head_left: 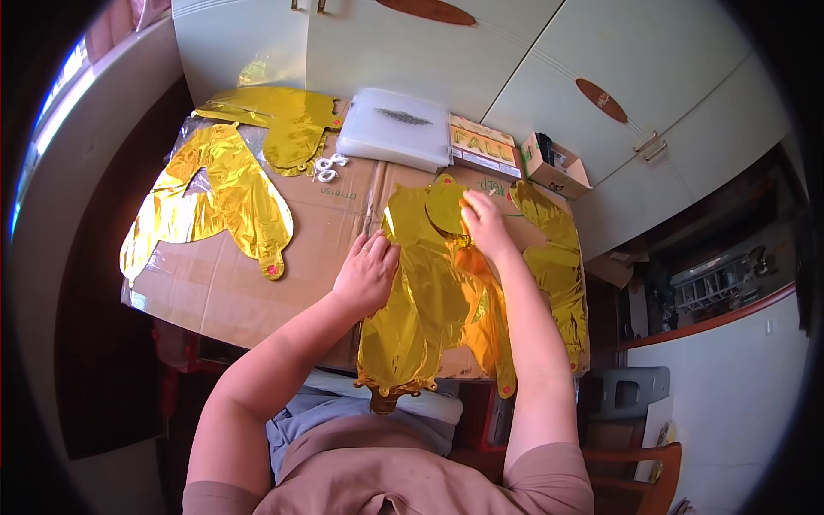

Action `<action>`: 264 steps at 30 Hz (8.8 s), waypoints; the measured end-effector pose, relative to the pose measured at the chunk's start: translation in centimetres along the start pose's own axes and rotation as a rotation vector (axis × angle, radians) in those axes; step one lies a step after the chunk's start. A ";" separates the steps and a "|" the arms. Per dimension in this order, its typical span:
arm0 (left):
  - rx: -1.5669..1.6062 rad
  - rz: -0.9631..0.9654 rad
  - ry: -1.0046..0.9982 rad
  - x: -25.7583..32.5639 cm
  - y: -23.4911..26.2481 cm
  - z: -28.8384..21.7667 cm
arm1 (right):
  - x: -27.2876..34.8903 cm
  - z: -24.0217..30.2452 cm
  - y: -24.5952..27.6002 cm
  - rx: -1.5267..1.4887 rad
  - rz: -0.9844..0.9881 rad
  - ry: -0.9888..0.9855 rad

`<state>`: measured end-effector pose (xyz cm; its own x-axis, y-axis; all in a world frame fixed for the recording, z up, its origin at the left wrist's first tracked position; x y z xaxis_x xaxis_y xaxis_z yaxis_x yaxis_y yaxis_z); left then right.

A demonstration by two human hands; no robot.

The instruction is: Folding gold foil balloons at a workstation.

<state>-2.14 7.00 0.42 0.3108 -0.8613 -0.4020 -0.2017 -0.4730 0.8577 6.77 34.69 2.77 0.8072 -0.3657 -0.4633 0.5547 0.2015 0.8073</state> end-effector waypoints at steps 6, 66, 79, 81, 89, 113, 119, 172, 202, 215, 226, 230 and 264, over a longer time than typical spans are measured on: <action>0.005 0.062 0.013 -0.1 0.3 0.0 | 2.3 1.6 -1.7 0.259 0.132 -0.003; 0.059 0.034 0.011 0.0 0.4 0.0 | 11.1 8.5 2.3 0.272 0.443 0.115; 0.082 0.014 -0.015 0.1 0.4 0.5 | 12.7 10.0 2.4 0.297 0.406 0.160; 0.109 0.017 -0.017 -0.2 0.7 0.4 | 12.8 9.9 2.2 0.302 0.400 0.163; 0.145 0.044 -0.010 -0.2 2.1 -1.4 | 12.9 9.8 2.0 0.293 0.406 0.147; 0.078 -0.080 0.003 -0.8 3.0 -1.4 | 10.0 6.7 1.4 0.325 0.315 0.124; 0.257 -0.031 -0.361 -6.2 2.9 -2.8 | 10.3 6.4 1.4 0.309 0.261 0.135; 0.411 0.131 -0.396 -13.9 -4.3 -2.0 | 14.2 12.4 0.1 0.367 0.129 -0.129; 0.391 -0.049 -0.289 -19.9 -8.0 1.0 | 14.3 12.3 -0.1 0.365 0.081 -0.132; 0.328 0.049 -0.365 -14.9 -5.4 0.2 | 14.3 12.2 0.1 0.342 0.094 -0.128; 0.278 -0.021 -0.453 -14.5 -4.2 -1.4 | 14.2 12.4 0.1 0.377 0.095 -0.117; 0.270 0.051 -0.451 -13.2 -4.0 -2.7 | 14.2 12.4 0.1 0.378 0.094 -0.124; 0.186 -0.033 -0.311 -18.1 -7.2 0.4 | 14.2 12.4 0.2 0.367 0.099 -0.108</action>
<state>-6.70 25.90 1.39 0.0288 -0.8465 -0.5315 -0.3704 -0.5029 0.7809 15.90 18.30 0.89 0.8163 -0.4582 -0.3517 0.3506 -0.0909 0.9321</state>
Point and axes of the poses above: each hand's wrist, its own x-axis away from the middle knuckle, its own y-axis out of the back of the hand, z = x × y, the point moved 3 cm from there along -x, towards the middle knuckle, and after that the axes turned 6 degrees about x, right-handed, at the moved point
